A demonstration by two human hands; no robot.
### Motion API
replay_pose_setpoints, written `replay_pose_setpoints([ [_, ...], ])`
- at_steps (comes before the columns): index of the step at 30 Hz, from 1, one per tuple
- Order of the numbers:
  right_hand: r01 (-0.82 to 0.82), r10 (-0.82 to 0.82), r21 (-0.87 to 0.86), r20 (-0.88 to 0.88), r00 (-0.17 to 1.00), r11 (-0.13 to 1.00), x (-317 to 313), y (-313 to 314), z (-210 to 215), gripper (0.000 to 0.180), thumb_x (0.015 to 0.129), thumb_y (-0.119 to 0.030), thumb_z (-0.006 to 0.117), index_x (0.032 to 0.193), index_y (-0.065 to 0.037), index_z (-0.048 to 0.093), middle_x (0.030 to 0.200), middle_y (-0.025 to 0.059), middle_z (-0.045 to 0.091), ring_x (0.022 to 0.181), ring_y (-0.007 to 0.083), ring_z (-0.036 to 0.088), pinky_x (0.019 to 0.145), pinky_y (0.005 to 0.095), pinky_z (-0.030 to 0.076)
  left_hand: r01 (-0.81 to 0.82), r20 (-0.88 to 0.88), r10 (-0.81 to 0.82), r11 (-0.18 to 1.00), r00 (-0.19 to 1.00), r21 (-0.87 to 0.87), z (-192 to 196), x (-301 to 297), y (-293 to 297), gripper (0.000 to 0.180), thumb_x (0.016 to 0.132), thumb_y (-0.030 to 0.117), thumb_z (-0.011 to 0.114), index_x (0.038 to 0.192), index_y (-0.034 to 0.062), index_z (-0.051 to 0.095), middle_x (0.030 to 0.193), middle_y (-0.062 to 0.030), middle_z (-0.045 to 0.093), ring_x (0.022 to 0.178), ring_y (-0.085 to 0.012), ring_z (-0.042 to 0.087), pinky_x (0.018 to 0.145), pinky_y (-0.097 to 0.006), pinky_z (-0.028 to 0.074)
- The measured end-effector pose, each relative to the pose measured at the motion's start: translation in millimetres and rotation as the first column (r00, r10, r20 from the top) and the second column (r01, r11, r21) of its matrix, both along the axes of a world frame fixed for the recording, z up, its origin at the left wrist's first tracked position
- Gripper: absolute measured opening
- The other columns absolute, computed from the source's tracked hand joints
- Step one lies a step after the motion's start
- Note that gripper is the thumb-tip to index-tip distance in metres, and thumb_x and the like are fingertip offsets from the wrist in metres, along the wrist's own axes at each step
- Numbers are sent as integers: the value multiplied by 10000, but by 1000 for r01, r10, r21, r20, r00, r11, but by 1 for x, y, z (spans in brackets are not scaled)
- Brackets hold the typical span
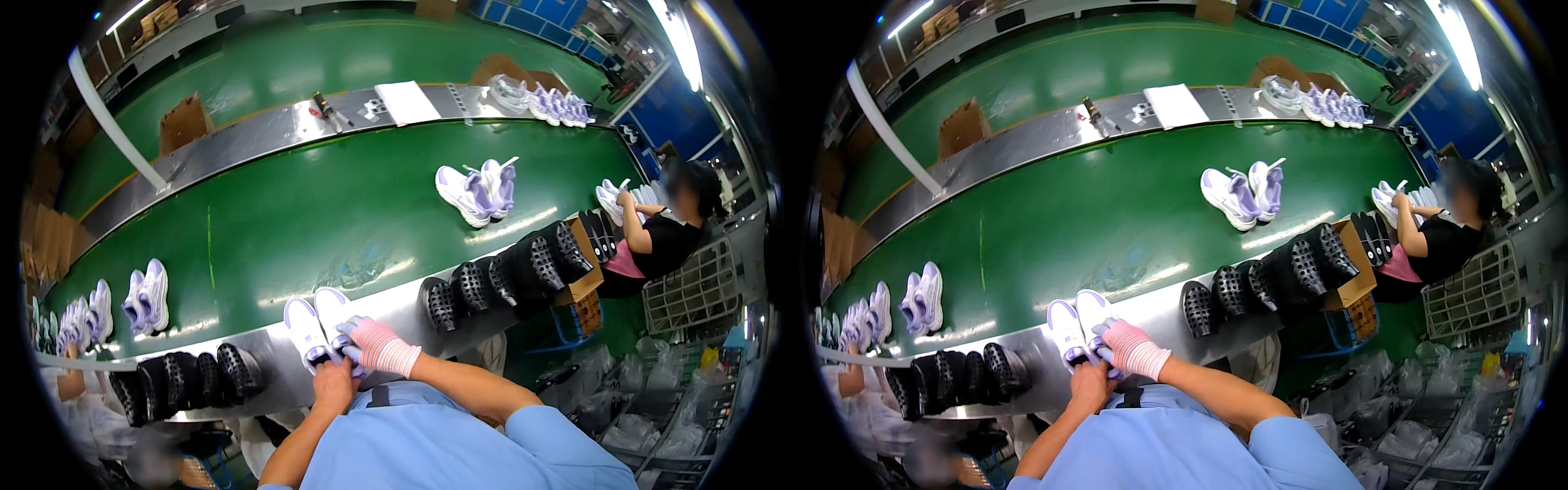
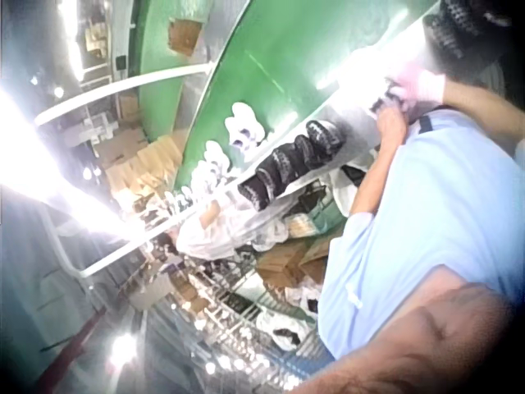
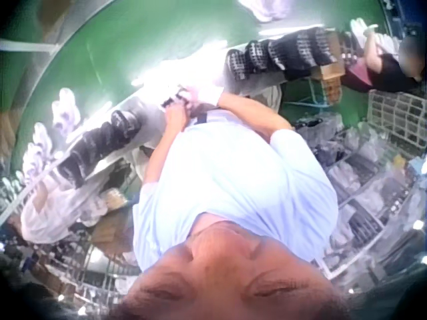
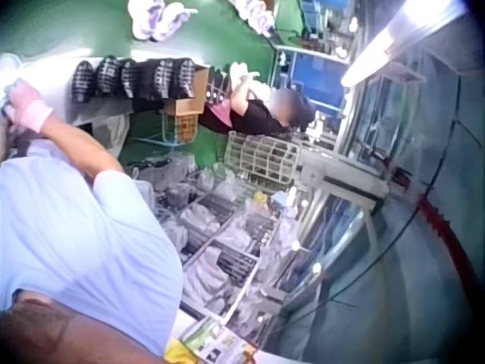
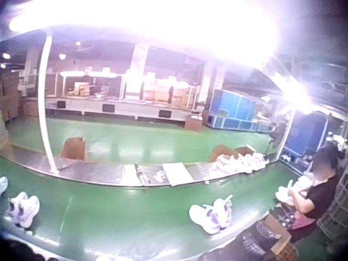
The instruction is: The person inserts black plastic shoe forms into white sneakers on a factory assembly line.
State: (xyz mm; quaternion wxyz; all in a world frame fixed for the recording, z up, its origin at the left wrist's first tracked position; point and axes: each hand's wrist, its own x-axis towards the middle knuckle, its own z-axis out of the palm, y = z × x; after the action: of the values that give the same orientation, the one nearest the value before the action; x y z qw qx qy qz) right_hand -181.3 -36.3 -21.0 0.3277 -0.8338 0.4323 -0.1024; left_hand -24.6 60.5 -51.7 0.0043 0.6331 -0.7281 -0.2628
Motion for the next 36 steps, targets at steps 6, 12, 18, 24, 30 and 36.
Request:
replay_pose_setpoints([
  [6,57,-47,78,-119,992,995,-34,-41,78,485,953,-375,648,1276,-13,647,1135,231,693,1098,412,648,968,471,526,-76,101,99,976,990,-206,-19,53,-79,395,770,255,821,1130,138,708,917,-194,689,922,-365,669,748,-487,570],
  [12,320,-287,98,-252,924,942,-92,-141,102,451,902,-363,639,1206,-38,711,1132,223,724,1093,386,684,986,430,536,-242,251,314,929,916,-280,-52,171,-180,524,745,313,868,1229,195,706,998,-172,707,998,-361,675,842,-487,563],
  [18,603,-602,-122,-358,714,788,-211,-255,24,322,878,-278,617,1058,-26,705,995,200,724,979,368,695,888,478,540,-243,207,248,969,946,-46,-18,222,-162,855,720,310,892,1492,287,526,1356,-252,563,1300,-414,526,1025,-506,501],
  [24,810,-823,-231,-350,447,539,-365,-342,-80,337,817,-210,655,1082,-15,725,1035,187,752,1009,367,720,890,422,550,-363,-222,300,863,928,-350,22,152,-60,271,850,106,725,1103,8,717,1037,-213,718,1006,-407,663,917,-479,540],
  [30,784,-711,-232,-615,341,576,-319,-359,-38,432,807,-279,647,1162,-47,729,1197,260,705,1171,432,662,1020,472,507,-569,-257,574,816,778,101,23,77,61,153,882,124,717,1018,53,724,955,-172,711,918,-382,684,819,-463,551],
  [36,833,-831,-317,-489,265,452,-382,-381,-75,443,806,-318,669,1122,-16,737,1175,263,707,1166,425,662,982,478,519,-472,99,513,838,853,-274,26,83,-39,398,790,145,782,1175,119,684,1276,-176,595,1180,-380,552,930,-471,477],
])
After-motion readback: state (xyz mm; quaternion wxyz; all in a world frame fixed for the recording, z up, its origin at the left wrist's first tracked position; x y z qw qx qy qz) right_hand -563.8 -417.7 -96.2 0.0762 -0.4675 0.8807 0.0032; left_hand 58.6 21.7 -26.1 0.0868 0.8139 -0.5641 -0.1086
